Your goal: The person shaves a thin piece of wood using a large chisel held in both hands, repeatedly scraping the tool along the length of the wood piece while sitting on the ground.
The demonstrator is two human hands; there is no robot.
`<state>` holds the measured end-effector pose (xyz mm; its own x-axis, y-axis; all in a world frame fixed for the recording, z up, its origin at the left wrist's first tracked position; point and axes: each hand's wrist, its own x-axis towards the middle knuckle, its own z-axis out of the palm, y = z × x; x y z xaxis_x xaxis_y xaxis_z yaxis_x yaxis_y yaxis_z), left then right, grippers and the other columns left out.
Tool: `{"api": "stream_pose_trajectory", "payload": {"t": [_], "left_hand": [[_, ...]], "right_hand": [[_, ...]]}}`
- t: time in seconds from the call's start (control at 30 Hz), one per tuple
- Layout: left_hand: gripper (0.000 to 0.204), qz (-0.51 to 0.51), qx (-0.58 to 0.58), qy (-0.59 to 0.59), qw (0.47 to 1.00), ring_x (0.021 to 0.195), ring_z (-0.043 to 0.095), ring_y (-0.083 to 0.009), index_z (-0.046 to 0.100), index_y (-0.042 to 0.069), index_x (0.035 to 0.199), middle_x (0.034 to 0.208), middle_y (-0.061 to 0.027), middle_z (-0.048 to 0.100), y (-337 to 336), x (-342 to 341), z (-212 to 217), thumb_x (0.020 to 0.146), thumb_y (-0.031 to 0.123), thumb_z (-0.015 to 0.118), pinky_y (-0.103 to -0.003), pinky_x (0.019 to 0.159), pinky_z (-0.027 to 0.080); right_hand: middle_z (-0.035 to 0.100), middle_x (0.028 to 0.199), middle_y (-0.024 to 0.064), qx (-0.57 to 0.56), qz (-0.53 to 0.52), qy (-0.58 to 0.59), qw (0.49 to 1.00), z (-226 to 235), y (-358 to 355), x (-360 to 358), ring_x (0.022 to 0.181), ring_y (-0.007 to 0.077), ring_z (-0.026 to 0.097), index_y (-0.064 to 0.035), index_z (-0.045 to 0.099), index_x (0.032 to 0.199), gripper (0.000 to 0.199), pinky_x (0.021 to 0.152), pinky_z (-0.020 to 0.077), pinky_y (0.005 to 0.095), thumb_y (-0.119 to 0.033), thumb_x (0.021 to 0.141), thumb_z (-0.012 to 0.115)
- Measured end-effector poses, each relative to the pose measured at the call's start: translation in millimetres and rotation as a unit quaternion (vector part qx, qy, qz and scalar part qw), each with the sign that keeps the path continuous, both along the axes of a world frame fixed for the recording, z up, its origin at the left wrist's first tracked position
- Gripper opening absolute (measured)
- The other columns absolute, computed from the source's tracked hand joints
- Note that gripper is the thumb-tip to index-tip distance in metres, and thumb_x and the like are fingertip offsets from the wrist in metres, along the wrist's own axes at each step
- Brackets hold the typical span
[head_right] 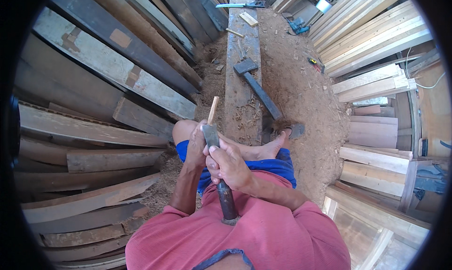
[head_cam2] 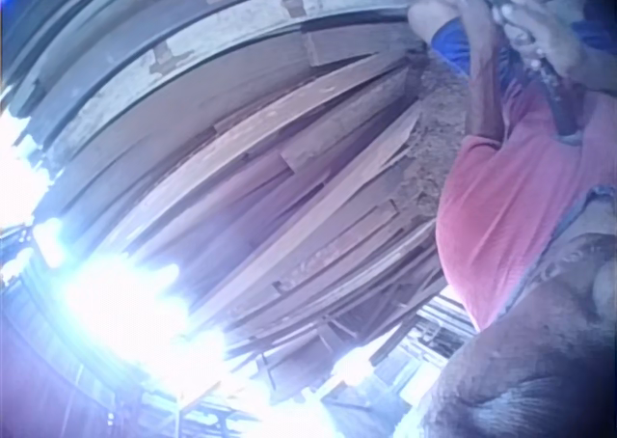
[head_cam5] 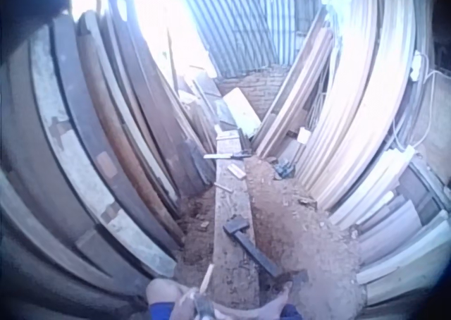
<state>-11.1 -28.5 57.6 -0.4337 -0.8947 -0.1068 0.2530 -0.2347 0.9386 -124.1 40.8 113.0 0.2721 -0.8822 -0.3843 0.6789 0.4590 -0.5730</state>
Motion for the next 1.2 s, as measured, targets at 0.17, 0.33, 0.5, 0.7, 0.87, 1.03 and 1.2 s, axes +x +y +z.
{"api": "stream_pose_trajectory", "payload": {"t": [0.17, 0.33, 0.5, 0.7, 0.87, 1.03, 1.2], "left_hand": [[0.04, -0.137, -0.076, -0.131, 0.979, 0.056, 0.041, -0.0082, 0.049, 0.009, 0.08, 0.065, 0.0021, 0.046, 55.8, 26.2, -26.0, 0.103, 0.039, 0.036, -0.026, 0.052, 0.036], [0.039, -0.002, 0.173, 0.012, 0.985, 0.046, 0.031, -0.0091, 0.046, 0.01, 0.08, 0.056, 0.0025, 0.036, 46.6, 17.2, -48.0, 0.101, 0.042, 0.044, -0.026, 0.043, 0.025], [0.032, 0.018, 0.11, 0.038, 0.993, 0.059, 0.043, -0.004, 0.052, 0.008, 0.088, 0.067, 0.003, 0.047, -8.6, -8.1, -16.9, 0.105, 0.032, 0.039, -0.022, 0.051, 0.035], [0.029, -0.032, -0.055, -0.083, 0.994, 0.072, 0.045, -0.0035, 0.056, 0.006, 0.097, 0.078, 0.004, 0.051, -2.8, 3.7, -9.6, 0.105, 0.025, 0.037, -0.021, 0.063, 0.04], [0.032, -0.006, -0.034, -0.076, 0.996, 0.073, 0.046, -0.0047, 0.057, 0.005, 0.099, 0.078, 0.0036, 0.052, 16.5, 2.1, -2.0, 0.105, 0.029, 0.038, -0.022, 0.065, 0.04], [0.034, -0.01, -0.014, -0.067, 0.998, 0.068, 0.047, -0.0067, 0.056, 0.004, 0.093, 0.074, 0.0034, 0.051, 21.9, 5.3, -8.3, 0.104, 0.03, 0.037, -0.025, 0.061, 0.041], [0.033, -0.148, 0.033, -0.115, 0.982, 0.05, 0.041, -0.0095, 0.05, 0.008, 0.081, 0.059, 0.0008, 0.045, 71.5, 39.1, -34.7, 0.102, 0.032, 0.041, -0.027, 0.047, 0.033]], "right_hand": [[0.039, 0.064, -0.0013, -0.068, -0.133, 0.073, 0.986, 21.2, 16.7, -40.0, 0.044, 0.0061, 0.037, -0.0061, 0.046, 0.101, 0.018, 0.042, 0.0399, 0.0249, -0.024, 0.101, 0.042], [0.042, 0.066, -0.0021, 0.021, -0.152, -0.002, 0.988, -5.0, -2.6, -40.3, 0.047, 0.0062, 0.039, -0.0083, 0.047, 0.101, 0.016, 0.044, 0.0404, 0.025, -0.023, 0.101, 0.043], [0.042, 0.068, -0.0033, 0.05, -0.039, -0.071, 0.995, -11.7, -20.8, -13.7, 0.046, 0.0054, 0.038, -0.0093, 0.05, 0.102, 0.014, 0.046, 0.0419, 0.0247, -0.023, 0.1, 0.045], [0.04, 0.066, -0.0029, 0.021, -0.025, -0.043, 0.999, -7.7, -3.1, -5.1, 0.045, 0.0052, 0.037, -0.008, 0.048, 0.1, 0.017, 0.045, 0.0419, 0.0258, -0.024, 0.101, 0.043], [0.039, 0.065, -0.0025, 0.003, -0.032, -0.013, 0.999, -0.9, 3.5, -8.1, 0.044, 0.0053, 0.036, -0.0075, 0.047, 0.101, 0.019, 0.045, 0.0408, 0.0259, -0.026, 0.101, 0.044], [0.039, 0.064, -0.0021, 0.013, -0.05, -0.017, 0.999, 2.3, 8.1, -12.4, 0.044, 0.006, 0.036, -0.0081, 0.047, 0.1, 0.018, 0.043, 0.0396, 0.0263, -0.026, 0.1, 0.044], [0.039, 0.063, -0.0027, -0.063, -0.212, 0.039, 0.974, 29.1, 23.9, -65.2, 0.042, 0.0062, 0.035, -0.0095, 0.045, 0.1, 0.014, 0.042, 0.0394, 0.0257, -0.024, 0.1, 0.046]]}}
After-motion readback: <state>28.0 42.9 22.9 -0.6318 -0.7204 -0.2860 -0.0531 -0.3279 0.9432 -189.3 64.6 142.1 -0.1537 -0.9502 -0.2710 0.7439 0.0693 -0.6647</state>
